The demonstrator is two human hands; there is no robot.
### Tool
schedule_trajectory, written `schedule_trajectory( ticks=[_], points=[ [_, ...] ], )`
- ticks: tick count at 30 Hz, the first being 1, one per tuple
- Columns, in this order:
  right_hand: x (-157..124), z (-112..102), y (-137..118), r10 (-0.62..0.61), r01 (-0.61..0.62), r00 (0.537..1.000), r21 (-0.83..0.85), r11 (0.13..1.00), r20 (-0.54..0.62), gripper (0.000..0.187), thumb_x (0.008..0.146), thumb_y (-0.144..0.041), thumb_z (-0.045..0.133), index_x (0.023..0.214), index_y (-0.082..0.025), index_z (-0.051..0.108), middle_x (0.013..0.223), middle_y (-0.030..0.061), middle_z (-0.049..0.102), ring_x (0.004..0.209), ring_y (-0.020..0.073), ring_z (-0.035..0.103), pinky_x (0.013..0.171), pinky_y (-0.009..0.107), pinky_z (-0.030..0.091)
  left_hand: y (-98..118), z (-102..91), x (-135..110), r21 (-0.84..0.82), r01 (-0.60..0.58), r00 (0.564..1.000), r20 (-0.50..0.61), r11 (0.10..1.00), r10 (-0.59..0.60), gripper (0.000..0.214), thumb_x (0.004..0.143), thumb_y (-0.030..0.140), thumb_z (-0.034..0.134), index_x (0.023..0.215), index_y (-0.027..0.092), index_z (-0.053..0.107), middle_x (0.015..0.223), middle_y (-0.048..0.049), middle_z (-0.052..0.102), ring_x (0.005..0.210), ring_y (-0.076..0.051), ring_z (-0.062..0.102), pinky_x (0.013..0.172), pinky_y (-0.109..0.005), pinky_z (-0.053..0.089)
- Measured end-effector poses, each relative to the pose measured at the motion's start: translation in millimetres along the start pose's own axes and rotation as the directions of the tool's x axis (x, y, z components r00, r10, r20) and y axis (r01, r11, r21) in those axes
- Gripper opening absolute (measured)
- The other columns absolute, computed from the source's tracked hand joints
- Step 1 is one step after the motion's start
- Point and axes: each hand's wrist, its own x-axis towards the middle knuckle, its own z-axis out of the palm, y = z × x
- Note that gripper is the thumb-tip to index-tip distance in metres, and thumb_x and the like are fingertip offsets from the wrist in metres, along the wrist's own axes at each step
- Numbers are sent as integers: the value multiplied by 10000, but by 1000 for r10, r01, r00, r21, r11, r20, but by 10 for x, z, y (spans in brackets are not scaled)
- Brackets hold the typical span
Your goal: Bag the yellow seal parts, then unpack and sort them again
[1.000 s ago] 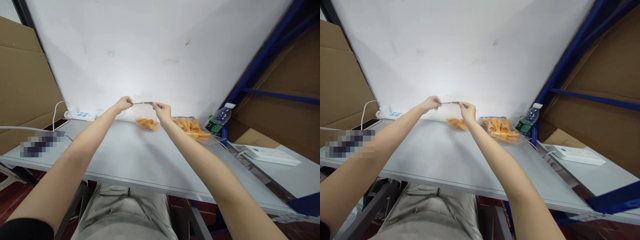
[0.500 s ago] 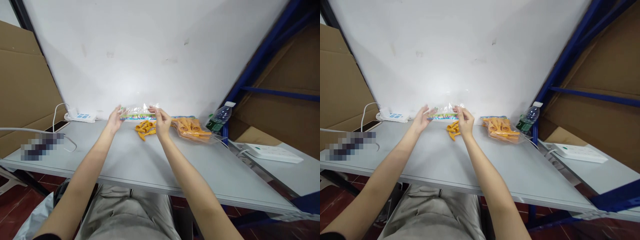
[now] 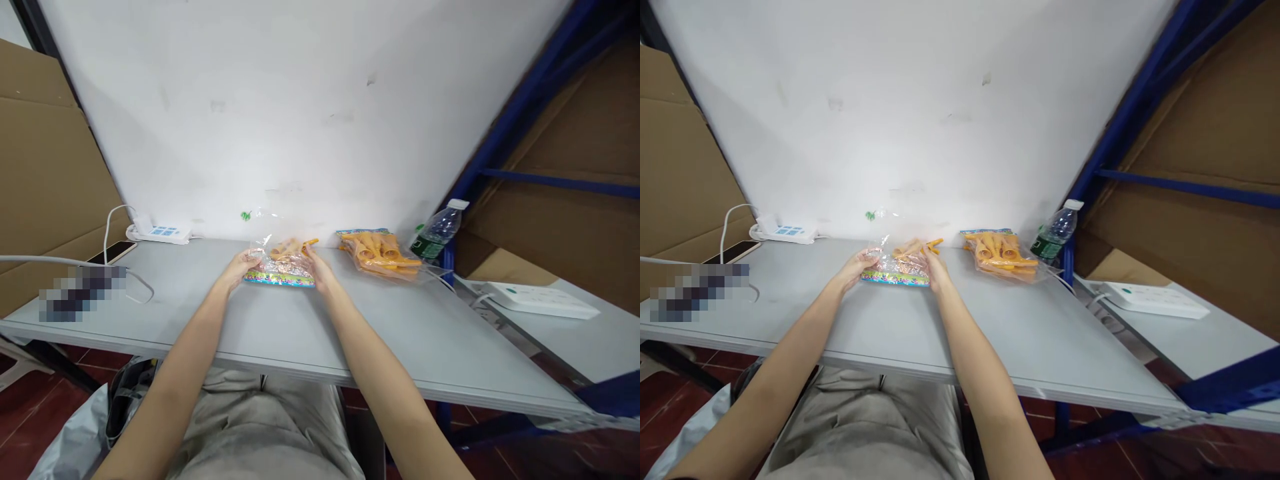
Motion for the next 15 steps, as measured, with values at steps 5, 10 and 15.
schedule_trajectory(
  ticks=[5,10,15],
  points=[
    [-96,77,-64,95,-96,995,-29,995,-29,62,806,-200,695,773,-194,642,723,29,727,677,170,692,635,279,583,84,-13,-116,36,57,995,78,998,-59,765,615,219,782,1342,188,545,598,38,649,601,-148,654,639,-257,500],
    [-101,72,-62,4,-8,999,-83,997,-47,120,804,-191,696,728,-196,603,688,11,706,567,131,638,573,256,550,127,-26,-134,1,82,994,67,997,-82,651,650,188,639,1298,190,581,508,47,602,547,-154,643,664,-280,521],
    [-90,72,-19,-47,34,994,-134,990,-95,173,794,-243,706,703,-203,563,649,-12,673,544,124,613,511,234,494,81,-10,-49,-56,51,993,-99,997,-56,287,702,362,689,903,161,647,538,11,609,471,-153,601,492,-259,453]
  ],
)
